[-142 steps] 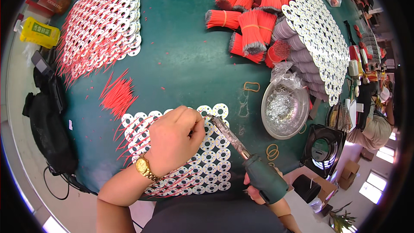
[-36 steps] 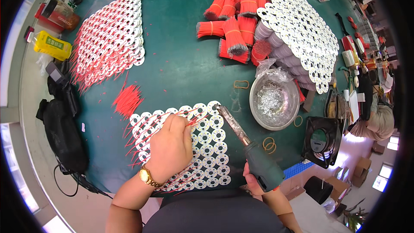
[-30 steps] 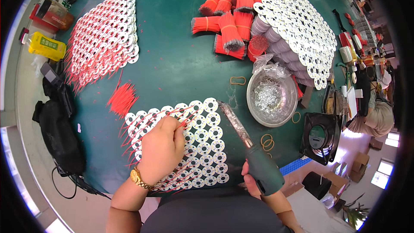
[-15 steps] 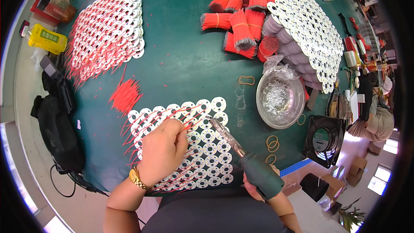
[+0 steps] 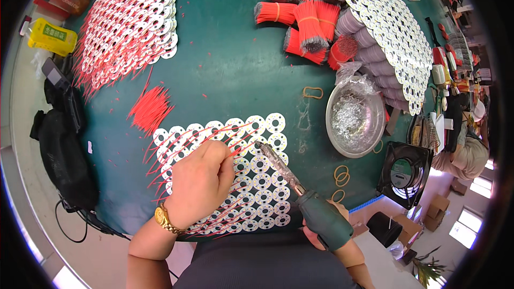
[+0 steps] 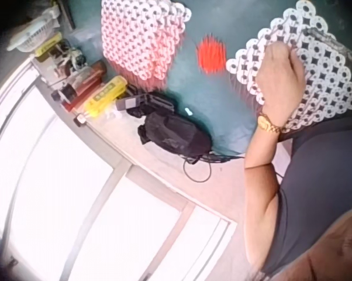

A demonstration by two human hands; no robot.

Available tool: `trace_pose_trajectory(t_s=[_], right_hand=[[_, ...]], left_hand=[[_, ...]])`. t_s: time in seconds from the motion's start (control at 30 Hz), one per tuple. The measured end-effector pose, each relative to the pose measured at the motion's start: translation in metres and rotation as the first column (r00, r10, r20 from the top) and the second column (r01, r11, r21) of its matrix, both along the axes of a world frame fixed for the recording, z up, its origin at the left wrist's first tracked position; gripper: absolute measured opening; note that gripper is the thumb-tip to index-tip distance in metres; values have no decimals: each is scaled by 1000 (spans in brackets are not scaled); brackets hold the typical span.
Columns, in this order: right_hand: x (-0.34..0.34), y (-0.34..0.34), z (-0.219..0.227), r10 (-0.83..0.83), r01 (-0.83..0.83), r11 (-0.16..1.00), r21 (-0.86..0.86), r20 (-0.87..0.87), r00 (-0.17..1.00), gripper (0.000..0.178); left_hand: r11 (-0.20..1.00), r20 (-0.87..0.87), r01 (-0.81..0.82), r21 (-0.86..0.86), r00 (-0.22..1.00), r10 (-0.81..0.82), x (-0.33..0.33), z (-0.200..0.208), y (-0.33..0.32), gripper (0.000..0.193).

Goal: The person solders individual red wires onto a grid of circular electronic components. This is done using a soldering iron and solder wire.

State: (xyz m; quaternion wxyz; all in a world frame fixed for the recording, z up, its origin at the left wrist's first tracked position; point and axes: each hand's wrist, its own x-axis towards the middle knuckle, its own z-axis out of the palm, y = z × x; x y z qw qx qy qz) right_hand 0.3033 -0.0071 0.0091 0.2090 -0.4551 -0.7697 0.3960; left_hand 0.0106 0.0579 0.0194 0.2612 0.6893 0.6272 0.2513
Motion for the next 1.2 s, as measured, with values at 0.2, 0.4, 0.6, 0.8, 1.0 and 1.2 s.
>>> trace_pose_trajectory(t_s=[0.2, 0.4, 0.6, 0.8, 1.0, 1.2], right_hand=[[-4, 7, 7, -8, 6, 999, -43, -44, 999, 36], [8, -17, -1, -117, 123, 944, -306, 38, 992, 42], [8, -11, 8, -129, 146, 963, -228, 88, 988, 51], [10, -7, 6, -26, 28, 999, -30, 77, 997, 56], [6, -19, 0, -211, 209, 937, -281, 22, 977, 25], [16, -26, -4, -265, 267, 814, -517, 78, 961, 22]], left_hand=[[1000, -12, 5, 0, 1000, -5, 0, 0, 2, 11], [1000, -10, 9, 3, 1000, -9, -1, 0, 1, 11], [1000, -60, -9, 1, 998, 9, 2, 3, -1, 10], [991, -17, -127, -43, 992, 126, -19, 29, 3, 7], [994, 166, -103, -22, 980, 106, 15, 27, 7, 6], [984, 34, -131, 121, 991, 128, 32, -10, 3, 11]])
